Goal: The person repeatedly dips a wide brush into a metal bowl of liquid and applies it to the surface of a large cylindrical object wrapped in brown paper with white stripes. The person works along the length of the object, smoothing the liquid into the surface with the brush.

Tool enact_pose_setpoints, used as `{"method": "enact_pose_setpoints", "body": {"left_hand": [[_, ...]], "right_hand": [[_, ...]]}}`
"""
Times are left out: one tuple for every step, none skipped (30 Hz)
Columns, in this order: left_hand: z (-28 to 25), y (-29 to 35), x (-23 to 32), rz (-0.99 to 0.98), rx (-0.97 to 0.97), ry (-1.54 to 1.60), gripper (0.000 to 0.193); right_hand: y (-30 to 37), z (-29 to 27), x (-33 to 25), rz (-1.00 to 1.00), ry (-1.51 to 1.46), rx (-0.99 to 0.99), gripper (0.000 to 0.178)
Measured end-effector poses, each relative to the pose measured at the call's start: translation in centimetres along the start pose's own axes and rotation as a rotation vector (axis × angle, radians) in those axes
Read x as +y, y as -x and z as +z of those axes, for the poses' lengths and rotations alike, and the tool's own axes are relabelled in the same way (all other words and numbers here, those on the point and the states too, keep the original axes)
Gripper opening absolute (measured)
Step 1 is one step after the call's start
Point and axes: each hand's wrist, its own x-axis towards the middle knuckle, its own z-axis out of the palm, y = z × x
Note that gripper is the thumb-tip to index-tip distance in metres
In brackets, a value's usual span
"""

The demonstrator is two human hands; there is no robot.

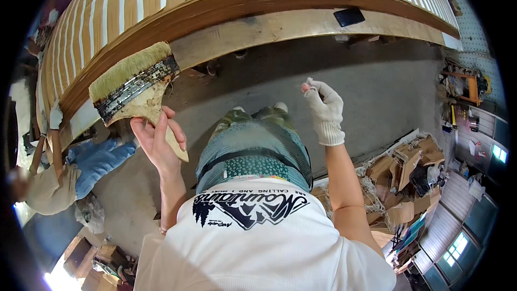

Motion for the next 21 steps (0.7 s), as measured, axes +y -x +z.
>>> {"method": "enact_pose_setpoints", "body": {"left_hand": [[-0.2, 0.6, 0.3, -0.001, 0.011, -0.015, 0.02], [-0.4, 0.4, 0.4, -0.017, 0.005, -0.009, 0.02], [-1.1, 0.1, 0.1, -0.034, -0.001, -0.003, 0.02], [-1.6, -0.4, 0.0, -0.052, -0.009, 0.004, 0.02], [-2.1, -1.3, -0.1, -0.097, -0.029, 0.033, 0.019], [-2.4, -2.2, -0.4, -0.149, -0.052, 0.062, 0.018], [-2.5, -3.0, -0.7, -0.197, -0.069, 0.096, 0.018], [-2.3, -4.0, -0.8, -0.26, -0.102, 0.04, 0.019], [-1.7, -4.3, -1.2, -0.273, -0.141, 0.043, 0.019], [-1.2, -4.2, -2.0, -0.287, -0.18, 0.044, 0.019], [-0.4, -4.4, -3.0, -0.3, -0.235, 0.044, 0.019], [0.5, -4.5, -3.4, -0.333, -0.268, 0.089, 0.02], [1.5, -4.6, -3.7, -0.367, -0.302, 0.133, 0.021], [2.5, -4.8, -4.1, -0.356, -0.339, 0.15, 0.02], [3.7, -5.2, -3.9, -0.387, -0.372, 0.152, 0.018], [4.8, -5.6, -4.2, -0.383, -0.389, 0.156, 0.017], [6.0, -6.0, -4.5, -0.38, -0.409, 0.158, 0.016], [7.3, -6.4, -4.2, -0.426, -0.439, 0.181, 0.015], [8.5, -6.6, -4.1, -0.428, -0.481, 0.259, 0.016], [9.4, -7.2, -4.2, -0.444, -0.535, 0.233, 0.017], [10.4, -7.7, -4.3, -0.463, -0.581, 0.209, 0.019]], "right_hand": [[0.5, -0.5, -0.1, 0.044, 0.057, -0.012, 0.013], [-0.2, -1.1, 1.7, 0.14, 0.01, -0.073, 0.02], [-0.1, 0.1, 2.2, 0.063, -0.002, -0.066, 0.02], [0.4, 1.3, 2.5, -0.013, -0.014, -0.058, 0.021], [0.8, 2.9, 2.4, -0.085, -0.021, -0.049, 0.021], [1.2, 4.8, 0.5, -0.287, 0.11, -0.061, 0.022], [1.5, 7.0, -2.9, -0.493, 0.244, -0.079, 0.023], [1.5, 8.2, -5.0, -0.703, 0.384, -0.094, 0.024], [1.0, 8.0, -5.6, -0.788, 0.457, -0.254, 0.033], [1.5, 8.0, -6.5, -0.86, 0.525, -0.27, 0.035], [2.0, 8.0, -7.3, -0.925, 0.598, -0.269, 0.037], [1.8, 8.4, -8.2, -0.981, 0.599, -0.222, 0.038], [1.5, 8.8, -9.1, -1.036, 0.602, -0.174, 0.039], [1.0, 9.1, -9.8, -1.087, 0.609, -0.128, 0.04], [0.4, 9.2, -10.3, -1.092, 0.637, -0.099, 0.041], [-0.2, 9.1, -10.8, -1.094, 0.666, -0.069, 0.043], [-1.1, 8.8, -11.1, -1.094, 0.695, -0.037, 0.045], [-2.5, 8.3, -10.8, -1.122, 0.755, -0.041, 0.045], [-3.3, 7.8, -11.1, -1.122, 0.748, -0.073, 0.048], [-4.6, 7.5, -11.0, -1.153, 0.711, -0.061, 0.049], [-6.1, 7.2, -10.7, -1.183, 0.675, -0.06, 0.049]]}}
